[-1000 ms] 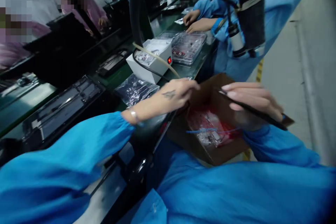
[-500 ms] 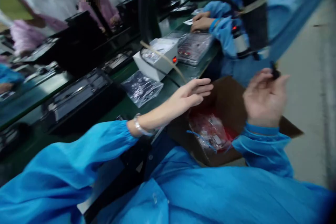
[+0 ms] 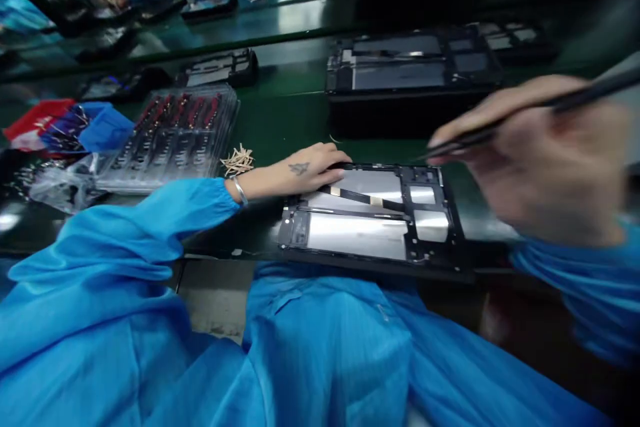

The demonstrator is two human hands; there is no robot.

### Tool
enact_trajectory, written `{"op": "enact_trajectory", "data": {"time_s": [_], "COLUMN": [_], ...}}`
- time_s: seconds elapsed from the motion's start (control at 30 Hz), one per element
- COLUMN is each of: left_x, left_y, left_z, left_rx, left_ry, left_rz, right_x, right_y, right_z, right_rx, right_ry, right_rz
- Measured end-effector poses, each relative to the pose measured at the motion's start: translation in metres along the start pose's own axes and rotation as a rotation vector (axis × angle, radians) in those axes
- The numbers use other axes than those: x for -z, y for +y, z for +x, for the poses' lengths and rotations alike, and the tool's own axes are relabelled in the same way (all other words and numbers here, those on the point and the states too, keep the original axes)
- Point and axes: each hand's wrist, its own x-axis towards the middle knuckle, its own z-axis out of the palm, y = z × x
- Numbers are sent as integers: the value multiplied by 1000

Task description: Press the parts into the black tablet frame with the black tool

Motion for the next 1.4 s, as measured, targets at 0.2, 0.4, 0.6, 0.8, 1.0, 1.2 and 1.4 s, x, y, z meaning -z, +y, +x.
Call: {"op": "enact_trajectory", "data": {"time_s": [0.2,0.4,0.6,0.8,1.0,1.2,1.4], "left_x": [-19,-22,-25,-25,-26,-29,-25], "left_y": [8,11,12,12,12,10,13], "left_z": [-6,-11,-10,-10,-9,-10,-10], "left_rx": [-1,61,40,45,39,23,42], "left_ry": [99,111,139,132,144,181,162], "left_rz": [-44,15,28,38,43,50,37], "right_x": [-32,-27,-29,-28,-28,-30,-28], "right_y": [43,44,42,42,39,36,36], "right_z": [25,18,22,22,23,24,24], "right_rx": [-142,-261,-276,-261,-245,-269,-263], "right_ry": [-78,-161,-181,-217,-227,-215,-248], "right_rz": [-213,-347,-369,-414,-445,-427,-487]}}
